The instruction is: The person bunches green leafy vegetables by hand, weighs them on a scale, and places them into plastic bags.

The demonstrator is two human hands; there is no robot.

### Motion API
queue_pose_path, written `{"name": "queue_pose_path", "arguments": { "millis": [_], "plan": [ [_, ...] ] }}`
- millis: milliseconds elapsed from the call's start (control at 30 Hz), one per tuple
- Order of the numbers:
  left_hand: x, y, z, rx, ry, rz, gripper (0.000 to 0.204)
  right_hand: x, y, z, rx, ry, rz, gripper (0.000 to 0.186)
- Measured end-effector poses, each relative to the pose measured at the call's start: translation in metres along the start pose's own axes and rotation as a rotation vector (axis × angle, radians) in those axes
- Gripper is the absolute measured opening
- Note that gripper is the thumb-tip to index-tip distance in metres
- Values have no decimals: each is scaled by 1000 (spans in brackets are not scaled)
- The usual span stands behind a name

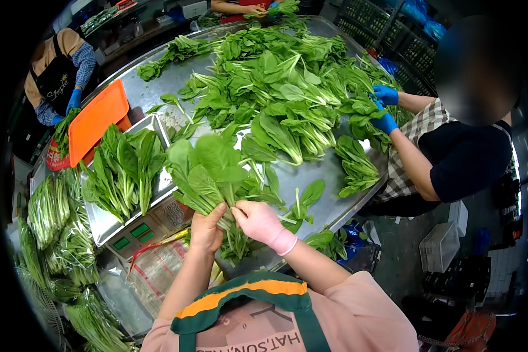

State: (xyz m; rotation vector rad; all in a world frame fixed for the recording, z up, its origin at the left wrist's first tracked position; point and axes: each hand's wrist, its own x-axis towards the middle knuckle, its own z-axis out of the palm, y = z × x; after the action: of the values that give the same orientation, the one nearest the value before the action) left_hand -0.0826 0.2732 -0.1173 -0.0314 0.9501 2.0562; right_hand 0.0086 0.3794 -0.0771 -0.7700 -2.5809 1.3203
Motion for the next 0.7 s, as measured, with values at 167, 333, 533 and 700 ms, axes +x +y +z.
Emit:
{"name": "queue_pose_path", "arguments": {
  "millis": [167,333,533,700],
  "plan": [
    [0,0,1,-40,60,34,32,10,18,9,694,-25,335,21],
    [-9,9,10,-86,-39,84,35,25,31,-12,387,-154,425,29],
    [1,-12,0,9,-2,94,38,10,3,-3,280,-84,90,19],
    [-4,-6,-6,127,144,50,25,14,30,-2,-239,134,-530,15]
  ]
}}
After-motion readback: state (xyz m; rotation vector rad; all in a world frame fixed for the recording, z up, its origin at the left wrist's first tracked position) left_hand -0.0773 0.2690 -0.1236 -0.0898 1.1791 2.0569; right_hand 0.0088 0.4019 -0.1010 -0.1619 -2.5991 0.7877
